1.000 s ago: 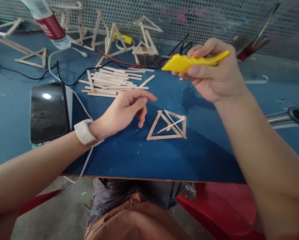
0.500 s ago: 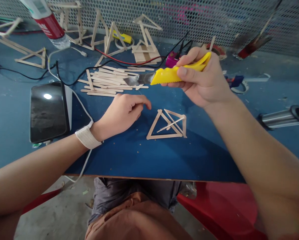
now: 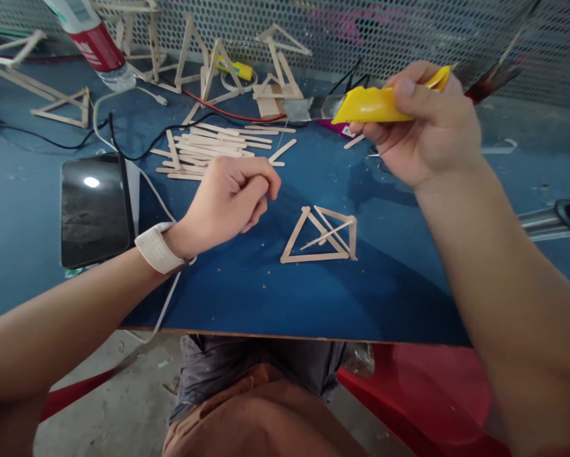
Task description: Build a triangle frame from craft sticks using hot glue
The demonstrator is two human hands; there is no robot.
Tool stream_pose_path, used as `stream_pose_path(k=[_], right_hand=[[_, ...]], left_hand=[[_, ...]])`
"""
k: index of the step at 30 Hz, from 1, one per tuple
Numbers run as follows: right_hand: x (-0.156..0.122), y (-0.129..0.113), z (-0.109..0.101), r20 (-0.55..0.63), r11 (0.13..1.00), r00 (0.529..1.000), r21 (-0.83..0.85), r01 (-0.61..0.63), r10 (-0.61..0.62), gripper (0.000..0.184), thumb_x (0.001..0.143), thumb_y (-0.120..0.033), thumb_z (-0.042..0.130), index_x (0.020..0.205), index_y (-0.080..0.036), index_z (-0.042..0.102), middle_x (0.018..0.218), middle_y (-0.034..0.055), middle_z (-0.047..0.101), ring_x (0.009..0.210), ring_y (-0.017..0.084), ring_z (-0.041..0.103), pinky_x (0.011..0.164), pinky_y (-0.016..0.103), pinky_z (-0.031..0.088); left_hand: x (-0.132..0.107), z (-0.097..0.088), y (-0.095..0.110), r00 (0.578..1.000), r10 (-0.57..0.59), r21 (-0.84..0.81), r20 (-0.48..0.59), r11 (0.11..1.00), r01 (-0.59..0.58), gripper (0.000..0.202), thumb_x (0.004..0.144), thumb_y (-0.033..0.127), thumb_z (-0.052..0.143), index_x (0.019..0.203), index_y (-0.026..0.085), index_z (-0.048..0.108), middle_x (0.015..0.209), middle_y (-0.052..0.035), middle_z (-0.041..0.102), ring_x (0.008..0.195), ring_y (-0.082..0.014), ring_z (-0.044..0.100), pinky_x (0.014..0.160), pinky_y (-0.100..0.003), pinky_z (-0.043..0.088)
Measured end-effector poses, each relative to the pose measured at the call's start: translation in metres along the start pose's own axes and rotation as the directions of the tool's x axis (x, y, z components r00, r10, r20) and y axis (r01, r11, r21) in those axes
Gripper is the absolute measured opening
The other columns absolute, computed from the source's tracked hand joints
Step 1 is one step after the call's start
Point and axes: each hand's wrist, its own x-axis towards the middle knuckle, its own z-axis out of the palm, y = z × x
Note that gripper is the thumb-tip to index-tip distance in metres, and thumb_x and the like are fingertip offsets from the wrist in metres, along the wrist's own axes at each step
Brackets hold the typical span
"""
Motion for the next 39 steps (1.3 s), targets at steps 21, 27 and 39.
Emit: stream_pose_path(k=[21,27,39], right_hand=[[-0.018,0.004,0.020,0.105,0.997,0.992,-0.036,-0.070,0.073,0.060,0.058,-0.056,0.125,0.086,-0.025,0.082,0.083,-0.0032,0.080,0.069,0.019,0.087,0.061,0.023,0.073],[-0.019,0.004,0.019,0.134,0.997,0.989,-0.055,-0.056,0.063,0.059,0.064,-0.059,0.125,0.087,-0.025,0.082,0.086,-0.0026,0.082,0.071,0.019,0.087,0.060,0.025,0.074],[-0.023,0.000,0.022,0.123,0.994,0.992,-0.110,0.022,-0.009,0.052,0.067,-0.058,0.122,0.083,-0.028,0.084,0.085,-0.0032,0.079,0.070,0.019,0.085,0.064,0.027,0.076]], left_hand=[[0.001,0.005,-0.006,0.998,-0.039,0.052,-0.049,0.998,0.041,0.029,0.090,0.006,0.057,0.075,0.026,0.072,0.047,0.0072,0.057,0.038,-0.0095,0.048,0.040,-0.022,0.035],[0.002,0.004,-0.009,0.998,-0.034,0.088,-0.056,0.995,0.039,0.031,0.090,0.005,0.056,0.074,0.025,0.073,0.048,0.0067,0.057,0.041,-0.0102,0.052,0.046,-0.024,0.041],[0.004,0.002,-0.011,0.996,-0.042,0.235,-0.076,0.970,0.059,0.036,0.091,0.002,0.053,0.075,0.025,0.075,0.051,0.0048,0.060,0.049,-0.0133,0.057,0.048,-0.026,0.038]])
